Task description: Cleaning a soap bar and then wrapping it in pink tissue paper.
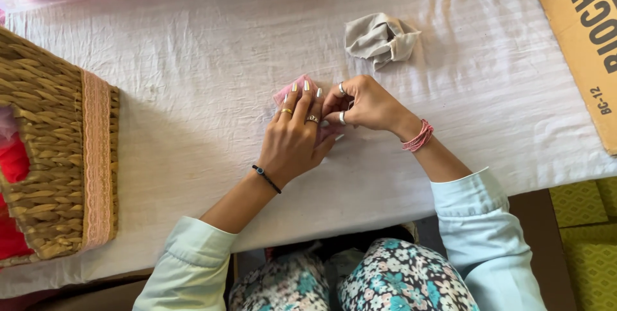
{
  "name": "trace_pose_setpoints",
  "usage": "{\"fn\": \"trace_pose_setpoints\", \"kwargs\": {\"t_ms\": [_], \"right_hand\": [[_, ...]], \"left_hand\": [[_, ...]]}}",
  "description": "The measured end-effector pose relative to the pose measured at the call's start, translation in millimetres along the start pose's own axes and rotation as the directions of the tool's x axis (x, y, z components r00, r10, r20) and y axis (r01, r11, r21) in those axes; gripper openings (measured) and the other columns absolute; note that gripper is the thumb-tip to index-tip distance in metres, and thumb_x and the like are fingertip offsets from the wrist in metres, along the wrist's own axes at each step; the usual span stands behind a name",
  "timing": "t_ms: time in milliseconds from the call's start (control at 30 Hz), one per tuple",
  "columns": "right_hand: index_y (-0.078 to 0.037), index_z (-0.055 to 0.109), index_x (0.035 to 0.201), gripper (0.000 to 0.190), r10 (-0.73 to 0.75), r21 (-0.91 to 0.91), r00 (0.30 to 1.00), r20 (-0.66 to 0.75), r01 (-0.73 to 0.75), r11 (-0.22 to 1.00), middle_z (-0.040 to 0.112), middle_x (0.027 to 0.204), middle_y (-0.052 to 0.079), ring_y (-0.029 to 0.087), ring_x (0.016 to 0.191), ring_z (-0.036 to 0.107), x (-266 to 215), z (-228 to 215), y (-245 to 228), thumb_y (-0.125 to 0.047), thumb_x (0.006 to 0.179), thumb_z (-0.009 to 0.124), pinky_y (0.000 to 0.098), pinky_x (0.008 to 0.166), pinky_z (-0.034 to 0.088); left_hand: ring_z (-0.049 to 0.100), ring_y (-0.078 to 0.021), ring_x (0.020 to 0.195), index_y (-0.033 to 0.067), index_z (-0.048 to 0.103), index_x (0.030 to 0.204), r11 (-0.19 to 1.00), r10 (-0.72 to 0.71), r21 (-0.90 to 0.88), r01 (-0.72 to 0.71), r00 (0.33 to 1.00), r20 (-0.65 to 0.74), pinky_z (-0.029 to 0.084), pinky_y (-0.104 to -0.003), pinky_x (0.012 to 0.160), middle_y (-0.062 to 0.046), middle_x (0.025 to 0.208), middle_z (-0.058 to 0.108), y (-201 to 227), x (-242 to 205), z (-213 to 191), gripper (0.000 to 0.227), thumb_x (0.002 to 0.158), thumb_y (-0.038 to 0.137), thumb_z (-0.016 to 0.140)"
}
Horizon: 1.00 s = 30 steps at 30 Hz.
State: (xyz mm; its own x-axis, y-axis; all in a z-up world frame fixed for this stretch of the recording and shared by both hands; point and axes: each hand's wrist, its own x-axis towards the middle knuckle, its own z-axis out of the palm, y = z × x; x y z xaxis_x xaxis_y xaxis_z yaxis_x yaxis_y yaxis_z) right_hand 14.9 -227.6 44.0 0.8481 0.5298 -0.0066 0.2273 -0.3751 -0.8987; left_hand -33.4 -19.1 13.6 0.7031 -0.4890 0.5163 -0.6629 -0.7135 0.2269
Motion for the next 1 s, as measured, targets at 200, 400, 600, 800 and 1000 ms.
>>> {"fn": "trace_pose_setpoints", "kwargs": {"t_ms": [200, 400, 600, 800, 1000], "right_hand": [[0.001, 0.078, 0.096, 0.013, 0.124, 0.059, 0.991, 0.057, -0.127, 0.990, 0.078, 0.081, 0.006, 0.010, 0.069, 0.070, -1.7, -12.6, -6.9, -0.006, 0.085, 0.078, 0.0247, 0.063, 0.058], [0.001, 0.075, 0.111, 0.024, 0.143, 0.215, 0.982, 0.119, -0.166, 0.962, 0.075, 0.088, 0.006, 0.010, 0.074, 0.067, -0.6, -31.2, -6.5, -0.007, 0.089, 0.074, 0.0264, 0.063, 0.057], [-0.003, 0.065, 0.116, 0.043, 0.120, 0.152, 0.939, 0.322, -0.177, 0.972, 0.071, 0.100, 0.005, 0.012, 0.089, 0.069, -1.2, -29.8, -3.3, -0.001, 0.076, 0.080, 0.0271, 0.082, 0.060], [0.000, 0.074, 0.098, 0.020, 0.109, 0.082, 0.971, 0.214, -0.129, 0.988, 0.076, 0.092, 0.004, 0.009, 0.084, 0.072, -1.8, -15.9, -0.5, -0.002, 0.078, 0.079, 0.0246, 0.077, 0.059], [0.000, 0.077, 0.092, 0.015, 0.128, -0.021, 0.986, 0.106, -0.126, 0.992, 0.077, 0.084, 0.005, 0.010, 0.077, 0.071, -6.1, -9.2, -7.4, 0.001, 0.078, 0.081, 0.0256, 0.072, 0.058]], "left_hand": [[0.053, -0.0480, 0.134, -0.0047, 0.058, 0.140, 1.000, -0.002, 0.008, 0.002, 1.000, 0.013, 0.052, -0.050, 0.103, -0.028, 0.143, 0.054, 1.1, -0.8, -3.9, 0.070, 0.090, 0.041, 0.073], [0.052, -0.0492, 0.134, -0.0071, 0.057, 0.139, 1.000, 0.003, 0.025, -0.004, 1.000, 0.014, 0.052, -0.051, 0.102, -0.031, 0.143, 0.052, 4.1, 2.6, -7.7, 0.068, 0.093, 0.040, 0.070], [0.051, -0.0483, 0.135, -0.0065, 0.058, 0.140, 0.999, 0.002, 0.032, -0.003, 1.000, 0.020, 0.051, -0.050, 0.104, -0.029, 0.143, 0.052, 2.6, 1.7, -6.1, 0.065, 0.093, 0.037, 0.070], [0.054, -0.0427, 0.136, -0.0017, 0.065, 0.131, 1.000, -0.006, -0.004, 0.006, 1.000, -0.018, 0.051, -0.049, 0.108, -0.025, 0.142, 0.057, -2.6, 0.2, -3.0, 0.045, 0.096, 0.027, 0.066], [0.060, -0.0397, 0.130, 0.0005, 0.067, 0.128, 1.000, 0.008, -0.030, -0.009, 1.000, -0.024, 0.057, -0.045, 0.096, -0.022, 0.139, 0.060, -5.4, 3.3, -6.4, 0.040, 0.097, 0.026, 0.066]]}}
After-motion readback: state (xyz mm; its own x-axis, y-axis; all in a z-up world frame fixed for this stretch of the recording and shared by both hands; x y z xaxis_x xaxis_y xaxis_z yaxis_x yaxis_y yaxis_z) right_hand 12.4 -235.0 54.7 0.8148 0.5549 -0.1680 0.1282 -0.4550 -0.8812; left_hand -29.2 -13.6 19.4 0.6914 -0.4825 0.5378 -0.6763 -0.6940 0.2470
